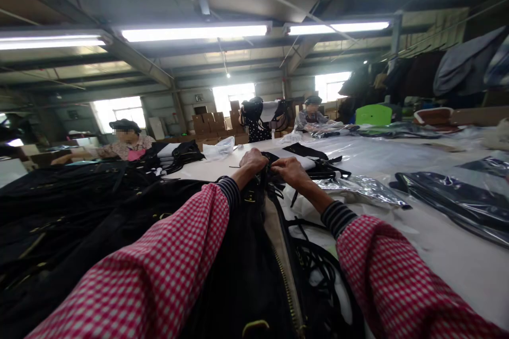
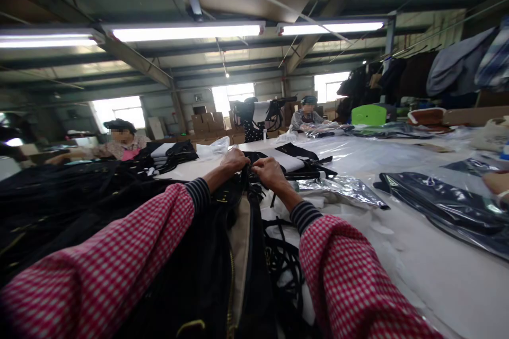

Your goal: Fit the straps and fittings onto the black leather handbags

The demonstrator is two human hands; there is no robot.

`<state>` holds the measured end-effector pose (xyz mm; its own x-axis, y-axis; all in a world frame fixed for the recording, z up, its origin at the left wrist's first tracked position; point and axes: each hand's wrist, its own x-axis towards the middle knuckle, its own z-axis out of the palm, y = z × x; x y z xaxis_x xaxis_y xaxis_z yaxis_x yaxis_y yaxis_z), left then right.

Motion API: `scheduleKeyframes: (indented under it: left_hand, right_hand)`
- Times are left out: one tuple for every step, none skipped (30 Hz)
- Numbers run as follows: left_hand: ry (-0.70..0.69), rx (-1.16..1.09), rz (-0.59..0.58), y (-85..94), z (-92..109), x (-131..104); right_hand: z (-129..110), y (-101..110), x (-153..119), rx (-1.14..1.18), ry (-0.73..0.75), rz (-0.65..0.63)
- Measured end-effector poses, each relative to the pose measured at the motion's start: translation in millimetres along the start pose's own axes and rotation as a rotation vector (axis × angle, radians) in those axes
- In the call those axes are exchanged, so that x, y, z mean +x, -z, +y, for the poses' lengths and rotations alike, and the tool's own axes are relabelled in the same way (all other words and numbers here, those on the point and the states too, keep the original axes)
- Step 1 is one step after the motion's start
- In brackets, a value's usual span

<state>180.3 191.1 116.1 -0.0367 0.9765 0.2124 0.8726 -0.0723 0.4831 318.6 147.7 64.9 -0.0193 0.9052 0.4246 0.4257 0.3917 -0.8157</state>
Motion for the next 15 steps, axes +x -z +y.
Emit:
scheduleKeyframes:
  left_hand:
    - [0.006,0.022,0.032,-0.2,1,-2]
    - [0.016,0.040,0.063,-0.3,2,-4]
    - [0.026,0.054,0.088,-0.5,2,-6]
    - [0.035,0.065,0.104,-1.0,2,-8]
    - [0.039,0.072,0.110,-2.0,2,-10]
    - [0.039,0.075,0.109,-3.7,2,-12]
    - [0.034,0.075,0.104,-6.0,2,-14]
    - [0.027,0.072,0.097,-8.8,2,-16]
    - [0.023,0.068,0.092,-11.7,3,-16]
    - [0.022,0.064,0.089,-14.4,3,-17]
    - [0.026,0.059,0.087,-16.7,2,-17]
    - [0.032,0.053,0.084,-18.3,1,-16]
    - [0.038,0.046,0.076,-19.3,0,-15]
    - [0.042,0.038,0.062,-19.7,-2,-14]
    - [0.041,0.028,0.043,-19.8,-4,-13]
  right_hand:
    - [-3,3,-5,-0.027,0.026,-0.004]
    - [-5,6,-12,-0.047,0.044,-0.015]
    - [-6,8,-20,-0.064,0.065,-0.033]
    - [-7,10,-30,-0.076,0.092,-0.057]
    - [-7,11,-40,-0.082,0.119,-0.079]
    - [-6,11,-50,-0.079,0.136,-0.094]
    - [-4,11,-59,-0.065,0.139,-0.102]
    - [-1,11,-67,-0.045,0.123,-0.101]
    - [1,11,-74,-0.025,0.091,-0.090]
    - [3,11,-78,-0.017,0.054,-0.076]
    - [5,11,-80,-0.040,0.032,-0.064]
    - [6,11,-79,-0.101,0.028,-0.056]
    - [6,12,-76,-0.188,0.032,-0.054]
    - [6,12,-71,-0.280,0.037,-0.058]
    - [6,12,-65,-0.357,0.040,-0.070]
